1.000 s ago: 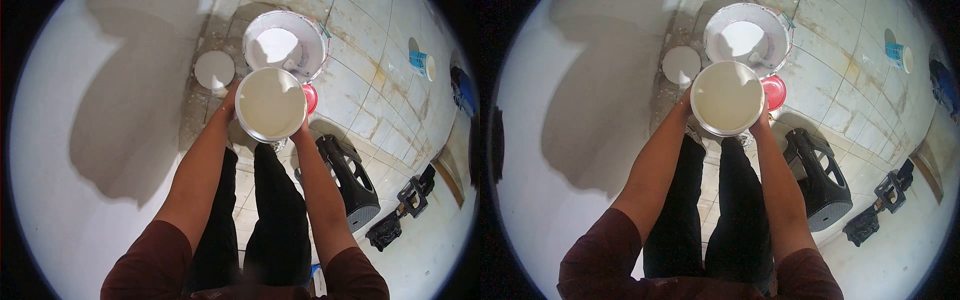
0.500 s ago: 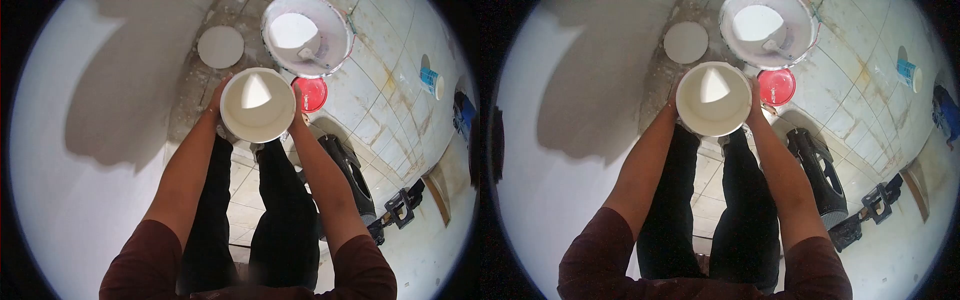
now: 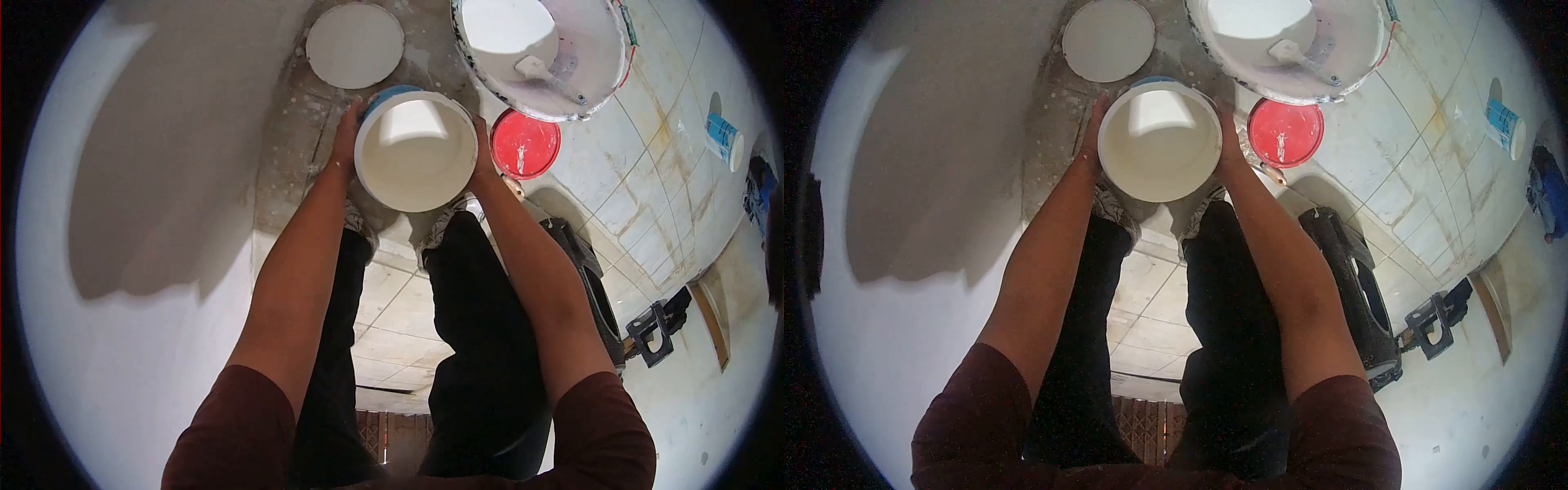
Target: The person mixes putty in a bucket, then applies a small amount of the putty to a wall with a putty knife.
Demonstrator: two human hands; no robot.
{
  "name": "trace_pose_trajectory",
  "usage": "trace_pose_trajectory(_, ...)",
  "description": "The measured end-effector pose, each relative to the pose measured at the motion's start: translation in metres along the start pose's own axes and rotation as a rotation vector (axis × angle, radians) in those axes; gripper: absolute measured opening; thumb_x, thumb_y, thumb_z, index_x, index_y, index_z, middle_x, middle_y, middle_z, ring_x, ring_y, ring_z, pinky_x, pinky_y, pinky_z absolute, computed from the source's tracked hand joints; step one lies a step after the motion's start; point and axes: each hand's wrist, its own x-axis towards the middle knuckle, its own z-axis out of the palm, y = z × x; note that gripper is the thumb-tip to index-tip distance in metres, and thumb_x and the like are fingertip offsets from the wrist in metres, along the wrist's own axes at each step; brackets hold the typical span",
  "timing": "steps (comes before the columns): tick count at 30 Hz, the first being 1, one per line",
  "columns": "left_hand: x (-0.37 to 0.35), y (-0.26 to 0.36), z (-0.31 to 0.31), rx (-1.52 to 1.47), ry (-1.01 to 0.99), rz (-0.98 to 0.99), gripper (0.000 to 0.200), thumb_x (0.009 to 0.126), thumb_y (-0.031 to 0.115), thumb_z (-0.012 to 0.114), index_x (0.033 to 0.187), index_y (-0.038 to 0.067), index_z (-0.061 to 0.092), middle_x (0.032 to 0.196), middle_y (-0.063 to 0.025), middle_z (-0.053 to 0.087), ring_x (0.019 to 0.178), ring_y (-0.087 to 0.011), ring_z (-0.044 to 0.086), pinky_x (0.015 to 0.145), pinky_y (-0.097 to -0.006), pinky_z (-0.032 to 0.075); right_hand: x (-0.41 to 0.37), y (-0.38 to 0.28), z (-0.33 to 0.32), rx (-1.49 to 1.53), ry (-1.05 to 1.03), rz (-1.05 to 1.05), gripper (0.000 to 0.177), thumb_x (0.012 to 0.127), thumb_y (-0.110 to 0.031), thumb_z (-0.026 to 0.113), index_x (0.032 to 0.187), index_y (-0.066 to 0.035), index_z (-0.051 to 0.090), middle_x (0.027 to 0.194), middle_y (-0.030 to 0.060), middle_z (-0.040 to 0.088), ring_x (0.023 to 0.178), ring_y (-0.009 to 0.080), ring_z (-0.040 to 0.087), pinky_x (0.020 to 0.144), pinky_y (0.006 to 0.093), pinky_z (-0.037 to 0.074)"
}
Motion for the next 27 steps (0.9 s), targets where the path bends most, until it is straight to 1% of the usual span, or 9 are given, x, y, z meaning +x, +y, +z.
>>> trace_pose_trajectory(3, 0.007, -0.008, -0.016, 0.087, -0.071, 0.04, 0.054, 0.095, 0.044, 0.043, 0.122, -0.001, 0.055, 0.102, -0.0112, 0.065, 0.098, -0.0209, 0.059, 0.093, -0.0318, 0.042, 0.015, 0.004, -0.021, -0.155, -0.034, -0.005, 0.059, 0.096, -0.052, 0.033, 0.132, -0.008, 0.047, 0.125, 0.0109, 0.055, 0.114, 0.0232, 0.053, 0.098, 0.0358, 0.041)
trace_pose_trajectory(8, 0.03, -0.031, -0.088, 1.268, 0.029, 0.649, 0.051, 0.092, 0.045, 0.046, 0.106, -0.001, 0.065, 0.094, -0.0217, 0.066, 0.099, -0.0344, 0.059, 0.093, -0.0406, 0.042, 0.011, -0.028, 0.012, -0.577, 0.073, 0.018, 0.056, 0.098, -0.047, 0.033, 0.128, -0.003, 0.049, 0.126, 0.0121, 0.055, 0.114, 0.022, 0.051, 0.101, 0.0359, 0.036)
trace_pose_trajectory(10, 0.024, -0.009, -0.082, 1.443, 0.123, 0.582, 0.05, 0.092, 0.045, 0.047, 0.1, -0.001, 0.067, 0.093, -0.0236, 0.066, 0.097, -0.0378, 0.059, 0.091, -0.0425, 0.042, -0.019, -0.047, 0.036, -0.891, 0.312, 0.045, 0.052, 0.095, -0.041, 0.039, 0.124, 0.002, 0.05, 0.12, 0.018, 0.057, 0.111, 0.0238, 0.052, 0.098, 0.0359, 0.036)
trace_pose_trajectory(12, -0.024, 0.032, -0.049, 1.214, 0.363, 0.103, 0.05, 0.091, 0.045, 0.049, 0.095, -0.001, 0.068, 0.092, -0.024, 0.065, 0.093, -0.0396, 0.06, 0.088, -0.0435, 0.043, -0.018, -0.051, 0.006, -1.368, 0.236, 0.036, 0.051, 0.093, -0.042, 0.041, 0.119, -0.001, 0.055, 0.103, 0.0202, 0.063, 0.098, 0.0258, 0.059, 0.083, 0.0405, 0.047)
trace_pose_trajectory(16, -0.047, 0.037, -0.046, 1.117, 0.402, 0.377, 0.048, 0.09, 0.042, 0.051, 0.09, -0.003, 0.067, 0.089, -0.0261, 0.064, 0.084, -0.0397, 0.061, 0.078, -0.044, 0.045, -0.113, -0.147, 0.083, -1.575, -0.272, 0.108, 0.041, 0.088, -0.038, 0.053, 0.112, -0.005, 0.061, 0.087, 0.0094, 0.063, 0.072, 0.0178, 0.061, 0.061, 0.032, 0.048)
trace_pose_trajectory(18, -0.056, 0.065, -0.031, 1.076, 0.374, 0.278, 0.047, 0.09, 0.042, 0.052, 0.094, -0.002, 0.066, 0.091, -0.0248, 0.064, 0.085, -0.0357, 0.061, 0.078, -0.0421, 0.045, -0.126, -0.2, 0.103, -1.53, -0.213, 0.161, 0.04, 0.087, -0.038, 0.055, 0.109, -0.006, 0.064, 0.084, 0.0082, 0.064, 0.064, 0.0177, 0.06, 0.058, 0.0318, 0.047)
trace_pose_trajectory(21, -0.045, 0.078, -0.038, 0.982, 0.342, 0.22, 0.046, 0.09, 0.043, 0.051, 0.103, 0.001, 0.065, 0.095, -0.0198, 0.066, 0.087, -0.0292, 0.061, 0.078, -0.0407, 0.045, -0.08, -0.269, 0.08, -1.745, -0.141, -0.338, 0.044, 0.085, -0.043, 0.057, 0.097, -0.001, 0.066, 0.071, 0.0038, 0.059, 0.061, 0.0151, 0.053, 0.059, 0.0324, 0.046)
trace_pose_trajectory(24, -0.042, 0.082, -0.019, 0.788, 0.256, 0.2, 0.05, 0.091, 0.046, 0.05, 0.112, 0.003, 0.063, 0.106, -0.0147, 0.065, 0.094, -0.0257, 0.06, 0.081, -0.0401, 0.045, -0.018, -0.353, 0.092, -2.394, -0.322, -0.665, 0.05, 0.091, -0.043, 0.043, 0.106, -0.001, 0.064, 0.09, 0.0169, 0.067, 0.07, 0.0247, 0.062, 0.071, 0.0408, 0.049)
trace_pose_trajectory(27, -0.059, 0.115, -0.01, 0.761, 0.189, 0.185, 0.05, 0.094, 0.045, 0.045, 0.124, 0.007, 0.055, 0.12, -0.0123, 0.058, 0.105, -0.0254, 0.055, 0.089, -0.0392, 0.042, -0.016, -0.418, 0.127, -2.083, 0.041, -0.311, 0.035, 0.084, -0.028, 0.053, 0.109, -0.006, 0.064, 0.102, 0.0104, 0.065, 0.079, 0.023, 0.061, 0.072, 0.0404, 0.049)
